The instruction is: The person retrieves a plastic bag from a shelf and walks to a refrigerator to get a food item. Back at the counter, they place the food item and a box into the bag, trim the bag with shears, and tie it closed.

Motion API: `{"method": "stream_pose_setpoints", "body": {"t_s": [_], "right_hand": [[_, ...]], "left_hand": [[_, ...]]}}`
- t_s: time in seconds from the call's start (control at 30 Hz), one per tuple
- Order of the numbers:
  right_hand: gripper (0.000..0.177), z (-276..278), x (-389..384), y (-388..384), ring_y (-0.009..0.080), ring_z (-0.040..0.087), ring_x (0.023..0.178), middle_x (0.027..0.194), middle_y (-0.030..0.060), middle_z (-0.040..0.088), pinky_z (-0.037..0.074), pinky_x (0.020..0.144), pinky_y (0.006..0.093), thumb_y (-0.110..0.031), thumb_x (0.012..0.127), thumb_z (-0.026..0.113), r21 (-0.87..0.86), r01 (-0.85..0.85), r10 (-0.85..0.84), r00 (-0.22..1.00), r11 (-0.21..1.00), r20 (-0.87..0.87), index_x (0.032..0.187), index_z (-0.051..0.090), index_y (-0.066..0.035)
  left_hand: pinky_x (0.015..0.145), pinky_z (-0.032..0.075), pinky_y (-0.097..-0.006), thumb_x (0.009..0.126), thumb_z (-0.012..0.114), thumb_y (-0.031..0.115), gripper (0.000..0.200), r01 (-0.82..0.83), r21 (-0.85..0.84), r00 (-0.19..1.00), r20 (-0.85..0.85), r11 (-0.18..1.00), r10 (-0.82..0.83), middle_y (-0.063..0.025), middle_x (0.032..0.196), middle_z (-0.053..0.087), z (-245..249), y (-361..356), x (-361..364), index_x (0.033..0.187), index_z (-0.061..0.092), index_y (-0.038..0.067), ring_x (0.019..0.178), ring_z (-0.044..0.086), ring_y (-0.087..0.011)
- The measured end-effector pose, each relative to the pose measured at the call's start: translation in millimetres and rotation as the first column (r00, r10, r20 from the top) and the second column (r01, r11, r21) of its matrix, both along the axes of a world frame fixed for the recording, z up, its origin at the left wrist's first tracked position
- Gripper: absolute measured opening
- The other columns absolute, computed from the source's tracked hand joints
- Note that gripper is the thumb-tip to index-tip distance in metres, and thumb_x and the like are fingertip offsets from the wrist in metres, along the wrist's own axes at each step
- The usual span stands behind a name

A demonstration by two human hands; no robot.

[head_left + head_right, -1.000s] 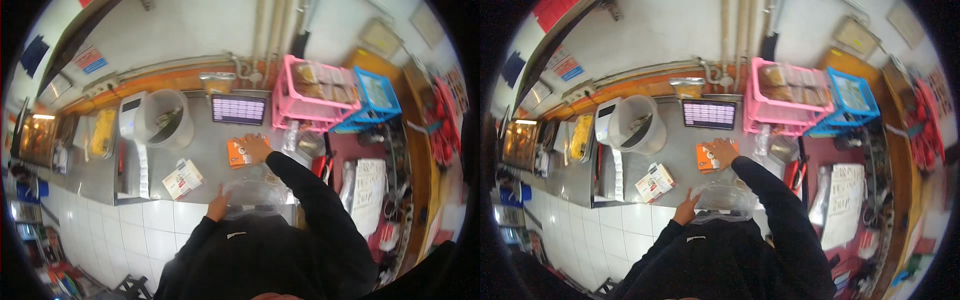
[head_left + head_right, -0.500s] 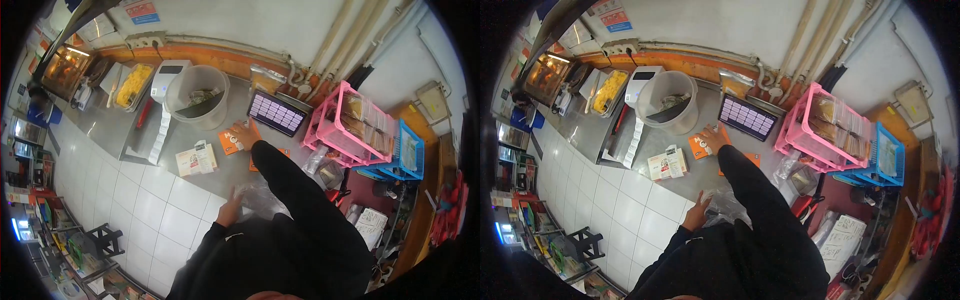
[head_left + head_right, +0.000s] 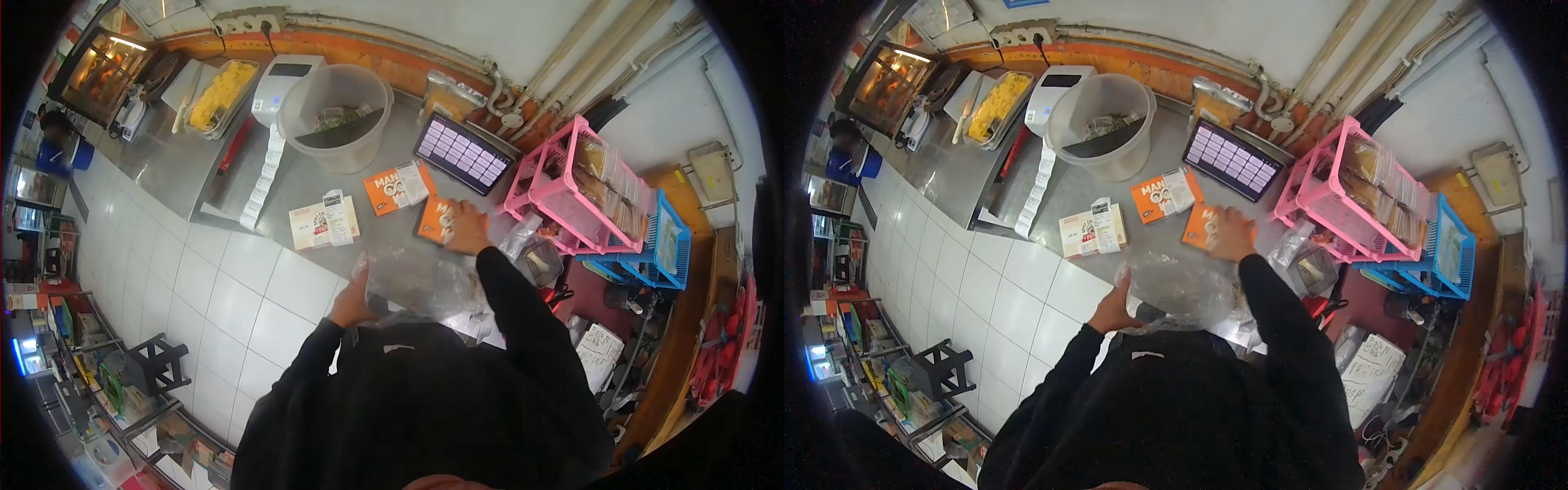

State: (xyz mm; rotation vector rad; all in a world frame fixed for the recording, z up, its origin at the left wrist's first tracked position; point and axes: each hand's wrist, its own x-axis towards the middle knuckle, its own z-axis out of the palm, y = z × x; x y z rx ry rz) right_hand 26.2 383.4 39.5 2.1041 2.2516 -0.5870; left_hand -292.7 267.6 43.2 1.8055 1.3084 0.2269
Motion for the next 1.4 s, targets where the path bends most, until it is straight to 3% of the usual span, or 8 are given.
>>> {"method": "stream_pose_setpoints", "body": {"t_s": [0.23,0.27,0.47,0.67,0.97,1.03,1.17,1.4], "right_hand": [[0.109,121,19,-11,0.0311,0.041,0.124,0.128,0.0164,0.039,0.037,0.101,0.0378,-0.013,0.047,0.081,0.379,0.208,0.084,0.776,0.902,-0.625,0.14,0.024,-0.001],[0.113,129,6,-19,0.0286,0.034,0.13,0.133,0.0165,0.035,0.035,0.105,0.0382,-0.01,0.048,0.08,0.25,0.224,0.082,0.568,0.942,-0.819,0.141,0.018,-0.001],[0.115,86,-81,-86,0.0335,0.032,0.133,0.138,0.0196,0.033,0.03,0.109,0.0412,-0.019,0.05,0.087,0.036,-0.184,0.122,0.481,0.982,-0.868,0.141,0.018,-0.005],[0.086,26,-98,-89,0.0385,0.04,0.12,0.123,0.0183,0.041,0.036,0.101,0.0444,-0.019,0.054,0.083,0.094,-0.425,0.433,0.855,0.9,-0.285,0.128,0.04,-0.007],[0.049,-64,-108,-74,0.0341,0.054,0.095,0.098,0.0145,0.059,0.041,0.082,0.043,-0.023,0.067,0.073,0.099,-0.69,0.634,0.705,0.717,0.318,0.108,0.056,-0.004],[0.043,-48,-111,-73,0.0281,0.054,0.097,0.101,0.0127,0.059,0.04,0.087,0.0438,-0.031,0.074,0.064,0.013,-0.694,0.661,0.69,0.719,0.294,0.111,0.059,-0.009],[0.052,-4,-122,-66,0.026,0.057,0.091,0.096,0.0097,0.061,0.039,0.089,0.0424,-0.04,0.072,0.067,0.625,-0.649,0.841,0.54,0.434,-0.023,0.113,0.058,-0.01],[0.06,-22,-221,-4,0.0294,0.057,0.092,0.099,0.0119,0.06,0.041,0.088,0.0444,-0.039,0.068,0.071,0.322,-0.835,0.892,0.444,0.446,-0.082,0.117,0.054,-0.01]], "left_hand": [[0.097,0.044,-0.0418,0.05,0.09,0.025,0.135,-0.01,-0.013,0.999,0.035,1.0,0.01,-0.0283,0.135,0.044,4,21,6,0.149,0.0,0.006,0.117,0.05,-0.0428],[0.097,0.044,-0.0422,0.049,0.089,0.023,0.134,-0.024,0.014,0.997,0.079,1.0,0.023,-0.0281,0.135,0.043,3,21,9,0.148,0.001,0.006,0.117,0.05,-0.0429],[0.092,0.046,-0.0443,0.046,0.089,0.024,0.13,-0.1,0.012,0.979,0.18,0.995,0.096,-0.0291,0.123,0.051,-17,14,10,0.146,0.009,0.005,0.111,0.054,-0.0433],[0.09,0.047,-0.0462,0.045,0.09,0.032,0.128,-0.138,-0.087,0.987,0.069,0.987,0.144,-0.0293,0.118,0.054,-20,-5,-1,0.144,0.013,0.005,0.106,0.055,-0.0452],[0.094,0.043,-0.0403,0.057,0.084,0.031,0.083,0.016,0.063,0.98,0.197,0.998,-0.029,-0.0163,0.122,0.056,-32,-15,12,0.128,0.048,0.008,0.112,0.053,-0.0371],[0.09,0.044,-0.0403,0.068,0.075,0.024,0.059,0.02,0.072,0.966,0.258,0.997,-0.038,-0.0134,0.118,0.058,-34,-17,15,0.122,0.055,0.009,0.109,0.055,-0.0332],[0.079,0.047,-0.0437,0.079,0.06,0.015,0.054,-0.147,0.084,0.913,0.395,0.986,0.102,-0.0176,0.105,0.06,-13,-13,34,0.13,0.042,0.009,0.1,0.058,-0.0325],[0.078,0.047,-0.0438,0.078,0.061,0.014,0.059,-0.333,0.198,0.928,0.243,0.922,0.283,-0.018,0.103,0.061,-23,7,17,0.133,0.039,0.01,0.097,0.059,-0.0334]]}}
